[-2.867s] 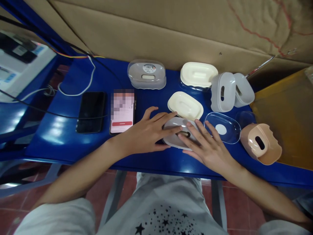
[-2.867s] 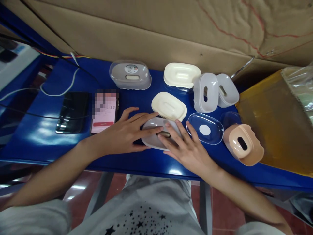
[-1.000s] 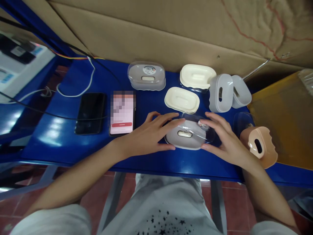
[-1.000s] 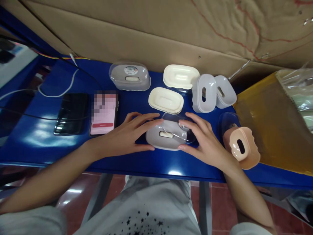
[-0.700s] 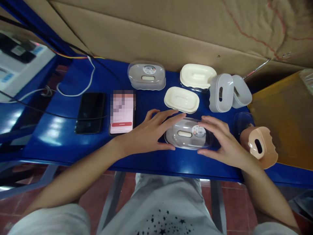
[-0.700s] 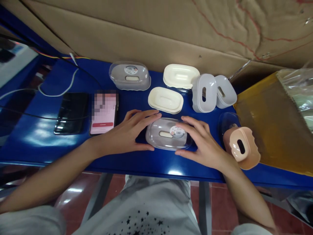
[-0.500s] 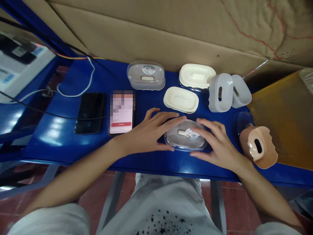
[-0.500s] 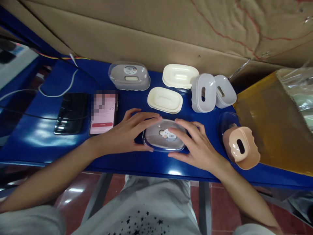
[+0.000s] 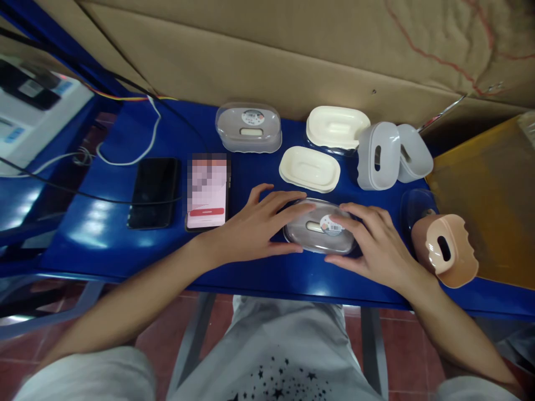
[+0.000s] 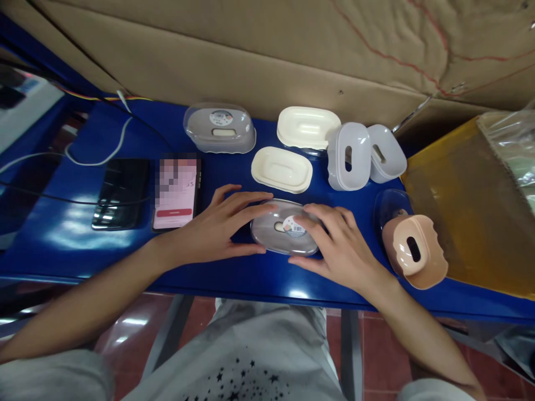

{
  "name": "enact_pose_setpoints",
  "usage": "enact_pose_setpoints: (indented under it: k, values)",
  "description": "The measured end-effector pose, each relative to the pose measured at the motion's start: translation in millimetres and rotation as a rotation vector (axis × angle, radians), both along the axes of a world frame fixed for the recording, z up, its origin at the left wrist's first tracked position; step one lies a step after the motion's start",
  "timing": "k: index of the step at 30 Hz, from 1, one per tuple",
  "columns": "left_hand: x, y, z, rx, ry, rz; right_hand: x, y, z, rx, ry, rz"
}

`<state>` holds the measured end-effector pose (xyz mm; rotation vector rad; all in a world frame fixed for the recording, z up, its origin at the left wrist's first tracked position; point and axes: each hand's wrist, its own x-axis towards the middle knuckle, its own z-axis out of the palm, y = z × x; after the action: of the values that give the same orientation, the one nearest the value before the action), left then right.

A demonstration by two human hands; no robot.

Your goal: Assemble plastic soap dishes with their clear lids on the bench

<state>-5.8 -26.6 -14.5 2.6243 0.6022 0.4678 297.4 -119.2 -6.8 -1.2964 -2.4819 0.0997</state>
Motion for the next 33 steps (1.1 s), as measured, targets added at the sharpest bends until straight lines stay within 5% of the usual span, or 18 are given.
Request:
enact_pose_setpoints:
  k: [11,27,33]
  values:
    - [0.7,-1.5,-7.0,0.072,-0.005,0.011,-10.1,1.4,-12.1,0.093,0.019,0.022]
    - [-5.7,1.8,0.5,0.303,0.059,0.003,-15.5,-1.8,-9.8,0.017,-0.130,-0.002]
    - [-3.7,-2.3,3.4,0.260,0.077,0.034,-12.8,2.6,-13.1,-0.038,-0.070,0.027]
